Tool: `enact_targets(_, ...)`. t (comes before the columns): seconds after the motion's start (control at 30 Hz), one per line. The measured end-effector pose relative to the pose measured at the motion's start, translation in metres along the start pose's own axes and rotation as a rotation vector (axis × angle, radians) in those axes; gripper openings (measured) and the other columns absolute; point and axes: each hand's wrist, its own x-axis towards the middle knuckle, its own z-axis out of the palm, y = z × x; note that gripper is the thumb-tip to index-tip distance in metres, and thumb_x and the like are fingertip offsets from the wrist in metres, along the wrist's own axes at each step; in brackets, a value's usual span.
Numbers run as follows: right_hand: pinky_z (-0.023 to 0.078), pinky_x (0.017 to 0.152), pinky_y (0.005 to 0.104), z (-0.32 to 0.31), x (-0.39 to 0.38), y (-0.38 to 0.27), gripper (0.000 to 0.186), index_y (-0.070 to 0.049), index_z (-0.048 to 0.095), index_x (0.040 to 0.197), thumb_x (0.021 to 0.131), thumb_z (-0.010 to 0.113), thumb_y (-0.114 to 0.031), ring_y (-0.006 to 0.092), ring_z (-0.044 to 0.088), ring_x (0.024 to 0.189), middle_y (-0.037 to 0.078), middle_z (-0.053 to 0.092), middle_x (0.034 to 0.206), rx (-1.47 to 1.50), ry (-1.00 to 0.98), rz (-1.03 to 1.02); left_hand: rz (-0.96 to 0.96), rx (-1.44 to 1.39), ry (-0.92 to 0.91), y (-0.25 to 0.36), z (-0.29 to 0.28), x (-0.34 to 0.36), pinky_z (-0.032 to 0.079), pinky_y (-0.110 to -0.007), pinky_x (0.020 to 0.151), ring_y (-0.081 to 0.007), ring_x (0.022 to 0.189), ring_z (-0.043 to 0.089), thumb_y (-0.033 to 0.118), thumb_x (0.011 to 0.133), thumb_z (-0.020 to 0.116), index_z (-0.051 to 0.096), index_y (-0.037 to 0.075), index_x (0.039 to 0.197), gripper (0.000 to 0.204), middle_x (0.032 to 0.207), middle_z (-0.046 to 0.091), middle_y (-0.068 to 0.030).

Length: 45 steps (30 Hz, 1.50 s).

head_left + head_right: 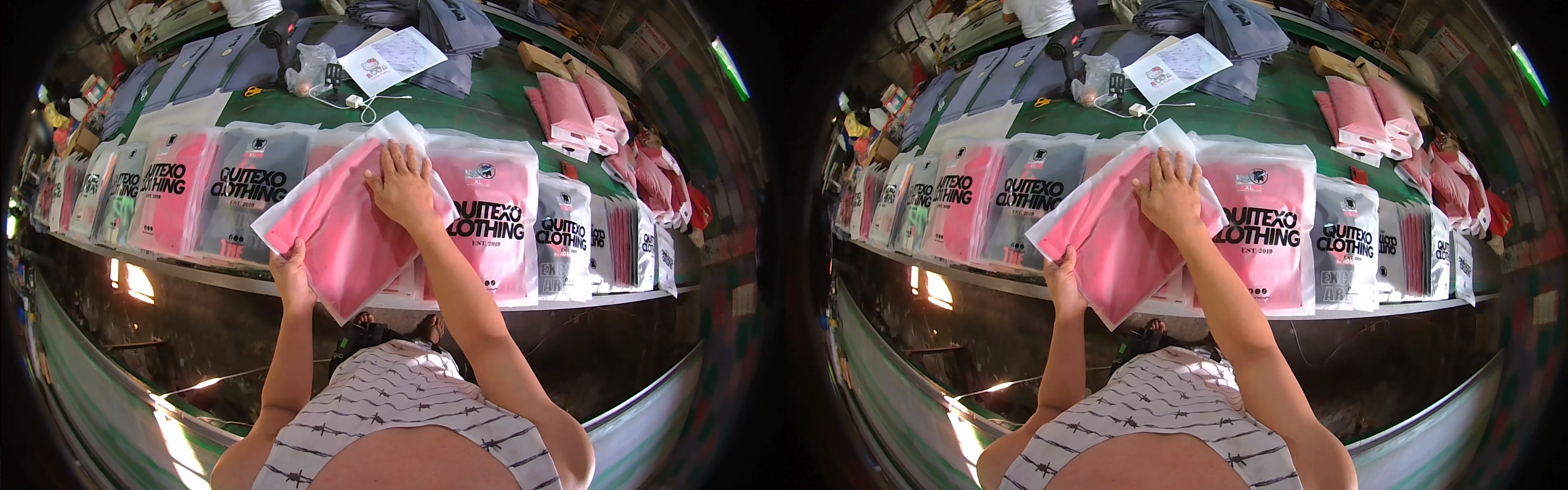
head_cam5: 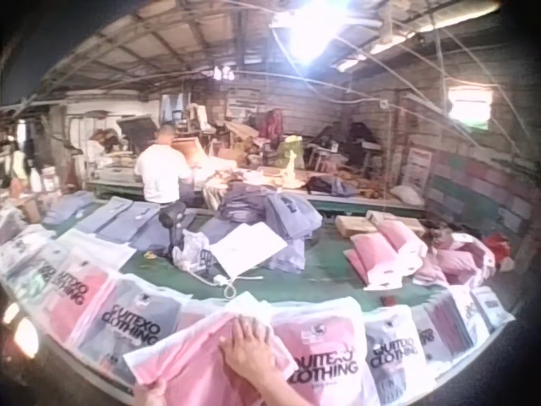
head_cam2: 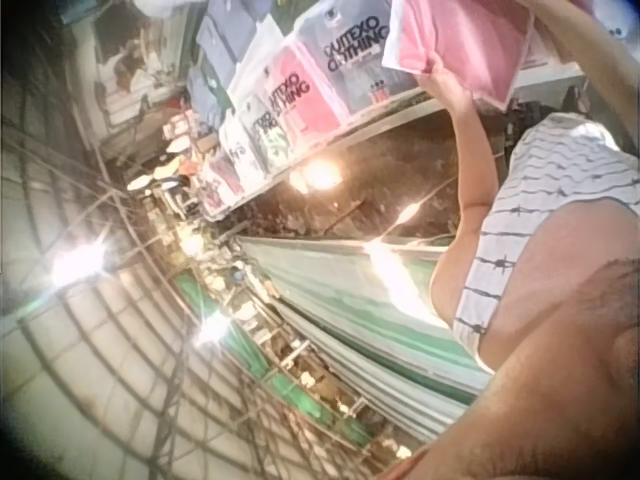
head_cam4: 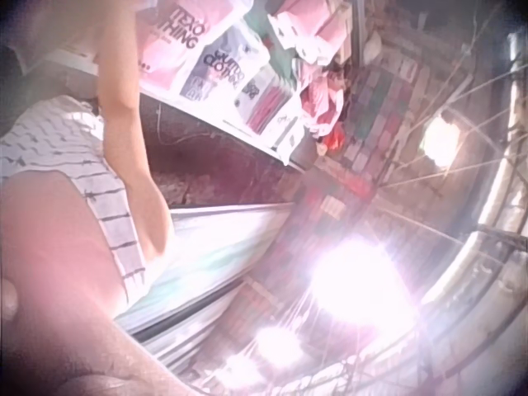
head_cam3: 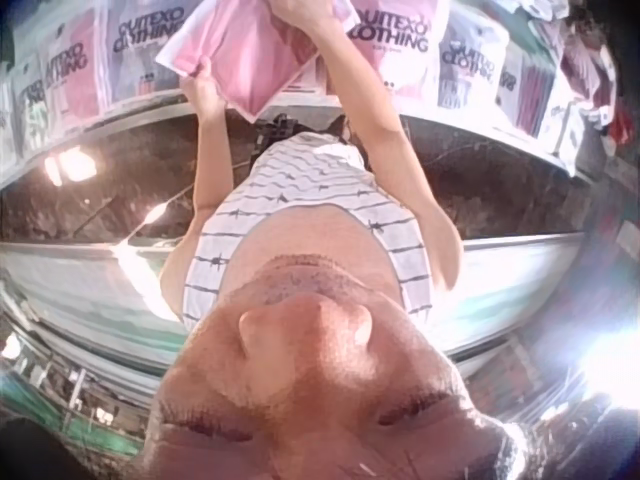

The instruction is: The person sorts packaged clothing items on a green table, picking up individual plastic-wrapped garments, briefly inspecting them, and placing them into neat stacks. The person handles both pink and gray packages repeatedly throughout the clip.

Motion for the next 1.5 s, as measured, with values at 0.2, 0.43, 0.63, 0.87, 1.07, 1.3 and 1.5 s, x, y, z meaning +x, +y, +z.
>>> enact_targets(0.2, 0.028, 0.12, 0.0519, -0.061, -0.051, -0.013, 0.054, 0.002, 0.048, 0.146, 0.107, 0.046, -0.035, 0.0425, 0.034, 0.146, 0.028, 0.04, 0.155, 0.478, 0.036, 0.199, 0.426, 0.359, -0.317, 0.054, 0.054, -0.032, 0.053, -0.03, 0.087, -0.0151, 0.092, 0.067, 0.001, 0.092, 0.072, 0.068, -0.007, 0.116, 0.026, 0.107, 0.072, -0.0092)
enact_targets(0.43, 0.031, 0.119, 0.0441, -0.119, -0.131, 0.021, 0.063, 0.001, 0.036, 0.155, 0.108, 0.045, -0.04, 0.0333, 0.039, 0.145, 0.021, 0.038, 0.159, 2.002, 0.246, 0.533, 0.67, 0.375, -1.263, 0.089, 0.203, -0.111, 0.059, -0.038, 0.078, -0.0354, 0.097, 0.071, -0.002, 0.08, 0.066, 0.069, 0.004, 0.123, 0.043, 0.119, 0.07, -0.0156)
enact_targets(0.63, 0.032, 0.119, 0.0431, -0.167, -0.201, 0.126, 0.064, 0.001, 0.036, 0.155, 0.107, 0.048, -0.04, 0.032, 0.042, 0.143, 0.02, 0.04, 0.157, 2.328, 0.482, 0.531, 0.361, 0.485, -1.747, 0.009, 0.289, -0.204, 0.037, -0.043, 0.115, -0.0393, 0.136, 0.05, 0.053, 0.094, 0.066, 0.054, -0.004, 0.139, 0.073, 0.142, 0.055, -0.0281)
enact_targets(0.87, 0.033, 0.118, 0.0418, -0.244, -0.272, 0.275, 0.066, 0.0, 0.036, 0.156, 0.105, 0.052, -0.04, 0.0305, 0.045, 0.14, 0.018, 0.044, 0.155, 2.403, 0.59, 0.501, -0.581, 0.456, -1.98, -0.063, 0.29, -0.285, 0.055, -0.037, 0.092, -0.0239, 0.111, 0.068, 0.039, 0.102, 0.062, 0.063, -0.003, 0.131, 0.051, 0.125, 0.068, -0.0174)
enact_targets(1.07, 0.034, 0.118, 0.0408, -0.284, -0.327, 0.361, 0.068, 0.0, 0.036, 0.156, 0.104, 0.055, -0.04, 0.0292, 0.047, 0.138, 0.017, 0.047, 0.153, 2.485, 0.661, 0.493, -1.189, 0.263, -1.15, -0.168, 0.306, -0.351, 0.056, -0.033, 0.088, -0.0149, 0.11, 0.066, 0.027, 0.103, 0.062, 0.059, 0.0, 0.13, 0.038, 0.122, 0.068, -0.0077)
enact_targets(1.3, 0.035, 0.117, 0.0395, -0.289, -0.365, 0.387, 0.071, -0.001, 0.035, 0.156, 0.102, 0.059, -0.04, 0.0278, 0.051, 0.135, 0.016, 0.05, 0.15, 2.687, 0.71, 0.512, -0.999, 0.06, -0.631, -0.202, 0.378, -0.384, 0.052, -0.038, 0.102, -0.0185, 0.115, 0.063, 0.006, 0.103, 0.056, 0.046, 0.006, 0.139, 0.037, 0.13, 0.061, -0.0063)
enact_targets(1.5, 0.036, 0.117, 0.0385, -0.322, -0.401, 0.445, 0.073, -0.001, 0.035, 0.157, 0.101, 0.062, -0.04, 0.0265, 0.053, 0.133, 0.015, 0.053, 0.148, 2.609, 0.626, 0.579, -0.544, 0.103, -0.633, -0.218, 0.398, -0.366, 0.045, -0.03, 0.102, -0.0132, 0.113, 0.056, 0.01, 0.104, 0.058, 0.045, 0.002, 0.137, 0.036, 0.13, 0.057, -0.0066)
